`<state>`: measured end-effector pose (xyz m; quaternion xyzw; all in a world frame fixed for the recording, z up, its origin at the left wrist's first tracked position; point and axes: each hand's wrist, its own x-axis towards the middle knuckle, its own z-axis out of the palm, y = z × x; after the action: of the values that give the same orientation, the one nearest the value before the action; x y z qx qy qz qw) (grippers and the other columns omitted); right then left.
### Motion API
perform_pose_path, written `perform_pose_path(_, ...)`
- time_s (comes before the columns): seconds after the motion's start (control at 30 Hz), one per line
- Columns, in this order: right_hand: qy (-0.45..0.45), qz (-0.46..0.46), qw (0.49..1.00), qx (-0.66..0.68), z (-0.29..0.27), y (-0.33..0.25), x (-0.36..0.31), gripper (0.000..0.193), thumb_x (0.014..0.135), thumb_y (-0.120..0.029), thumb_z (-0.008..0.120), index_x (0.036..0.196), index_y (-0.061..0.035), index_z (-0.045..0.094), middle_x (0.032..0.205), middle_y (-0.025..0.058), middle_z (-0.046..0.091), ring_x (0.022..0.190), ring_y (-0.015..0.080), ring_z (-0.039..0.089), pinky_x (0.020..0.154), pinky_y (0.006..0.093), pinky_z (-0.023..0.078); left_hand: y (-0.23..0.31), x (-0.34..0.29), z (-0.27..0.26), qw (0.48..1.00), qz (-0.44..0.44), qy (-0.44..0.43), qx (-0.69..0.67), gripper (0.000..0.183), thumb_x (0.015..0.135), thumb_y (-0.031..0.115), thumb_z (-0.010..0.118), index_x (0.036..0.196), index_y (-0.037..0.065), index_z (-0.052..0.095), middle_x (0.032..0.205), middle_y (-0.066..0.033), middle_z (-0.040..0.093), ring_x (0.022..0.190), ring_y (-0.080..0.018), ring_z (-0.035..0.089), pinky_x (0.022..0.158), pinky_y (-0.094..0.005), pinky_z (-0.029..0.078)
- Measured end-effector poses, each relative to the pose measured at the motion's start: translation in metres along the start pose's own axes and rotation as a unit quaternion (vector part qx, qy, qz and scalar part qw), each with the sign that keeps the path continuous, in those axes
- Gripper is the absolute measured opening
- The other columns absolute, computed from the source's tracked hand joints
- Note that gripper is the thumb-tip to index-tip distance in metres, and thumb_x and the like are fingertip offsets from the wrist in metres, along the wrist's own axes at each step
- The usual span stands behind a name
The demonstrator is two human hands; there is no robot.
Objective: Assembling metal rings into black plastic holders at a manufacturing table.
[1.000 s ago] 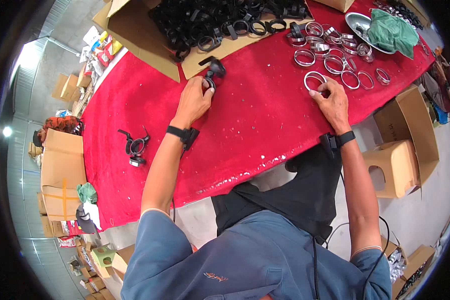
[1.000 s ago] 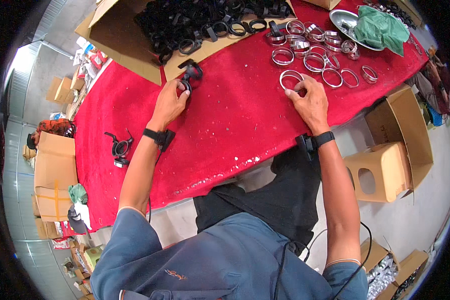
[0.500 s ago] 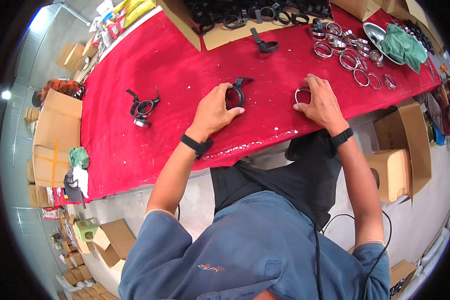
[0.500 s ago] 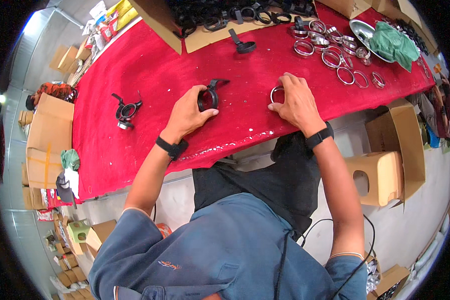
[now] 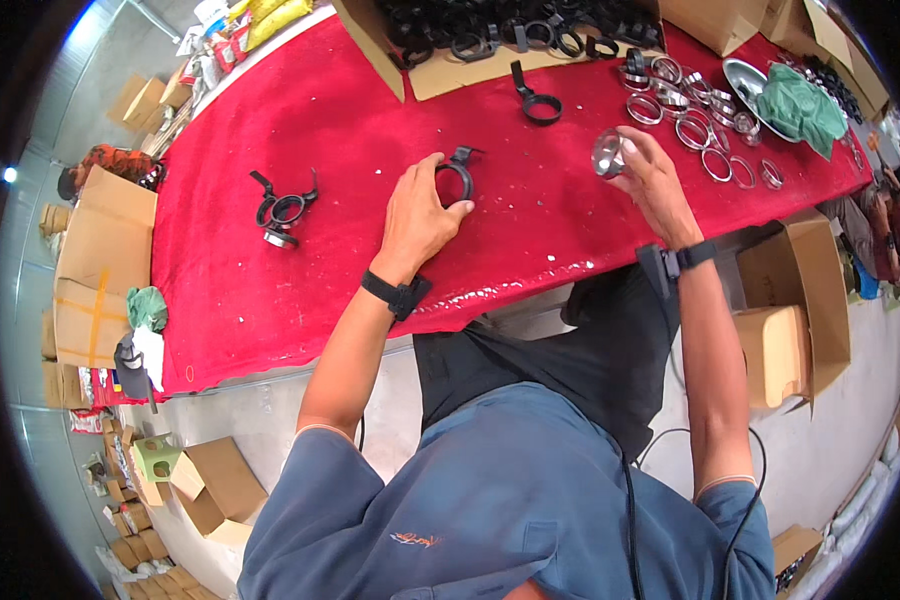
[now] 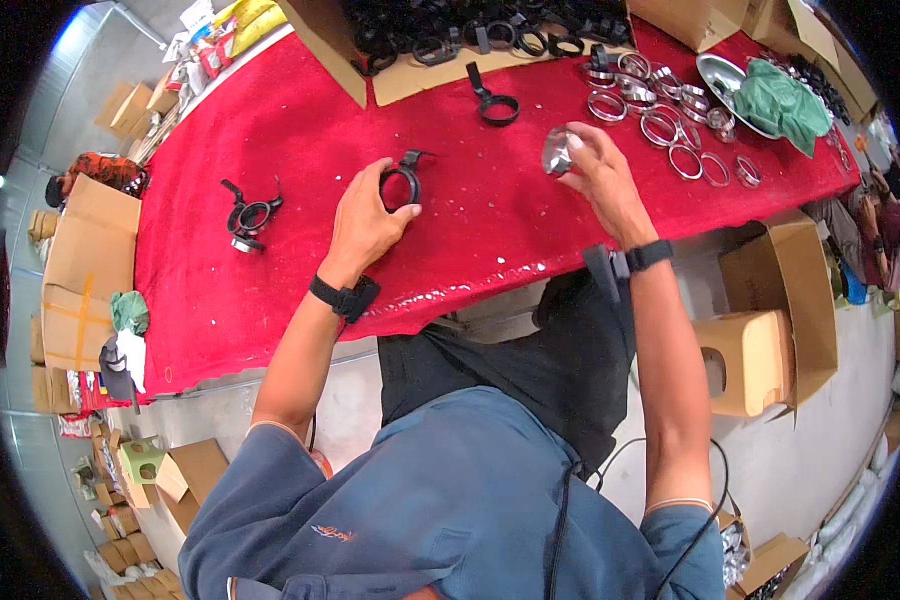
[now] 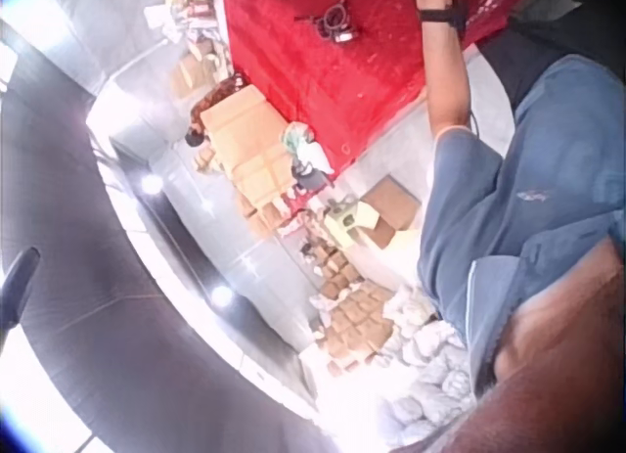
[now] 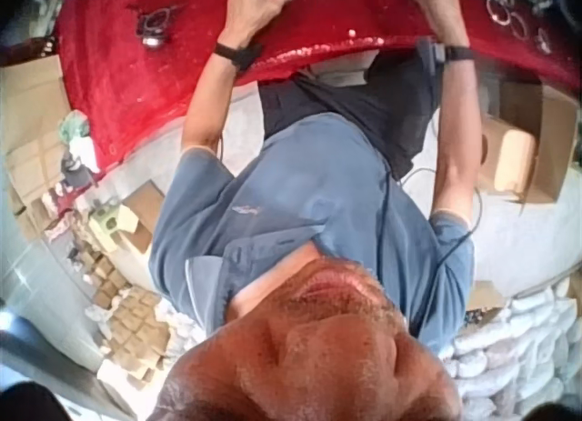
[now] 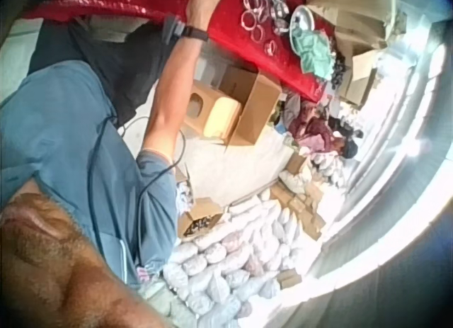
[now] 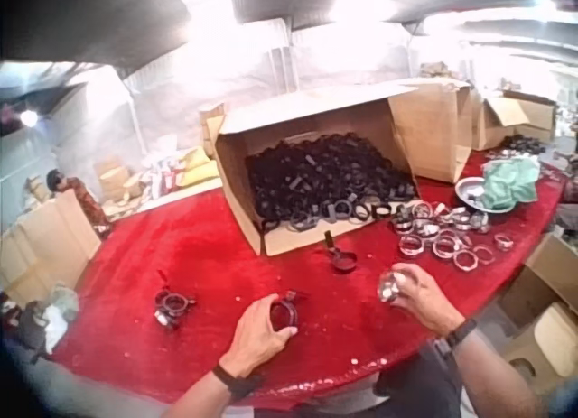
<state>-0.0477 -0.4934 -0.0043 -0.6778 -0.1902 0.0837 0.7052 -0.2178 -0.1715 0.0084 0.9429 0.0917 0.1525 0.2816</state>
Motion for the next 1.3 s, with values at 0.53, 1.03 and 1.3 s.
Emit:
perform_pose_path(0.53,-0.164,0.077,0.927,0.329,0.055,-0.014,-0.054,0.059,0.103,-0.022,0.079,0.152,-0.002,0.053,0.146,0.0149,0.062,0.137,0.0267,0.061,0.116,0.0446,0.053,0.102,0.001,0.019,0.944,0.29,0.005,-0.159,0.08,0.074,0.013,0.095,0.146,0.001,0.062,0.143,-0.0222,0.067,0.134,-0.0401,0.065,0.114,-0.0456,0.053)
perform_pose_path(1.03,-0.048,0.091,0.877,0.469,0.017,0.018,-0.062,0.055,0.107,-0.025,0.068,0.153,-0.0016,0.051,0.156,0.0233,0.056,0.148,0.0405,0.054,0.121,0.0557,0.048,0.068,0.044,0.049,0.919,0.038,0.06,-0.388,0.022,0.102,0.003,0.074,0.123,-0.006,0.072,0.107,-0.0119,0.078,0.091,-0.0175,0.076,0.083,-0.0304,0.064)
perform_pose_path(1.3,-0.165,0.008,0.856,0.49,0.01,-0.024,-0.083,0.077,0.1,-0.033,0.075,0.164,-0.0064,0.042,0.171,0.0284,0.038,0.159,0.0476,0.038,0.124,0.0627,0.042,0.026,0.067,0.026,0.981,0.132,0.13,0.061,0.048,0.095,0.019,0.077,0.14,0.003,0.069,0.153,-0.026,0.061,0.143,-0.0402,0.058,0.121,-0.0469,0.046)
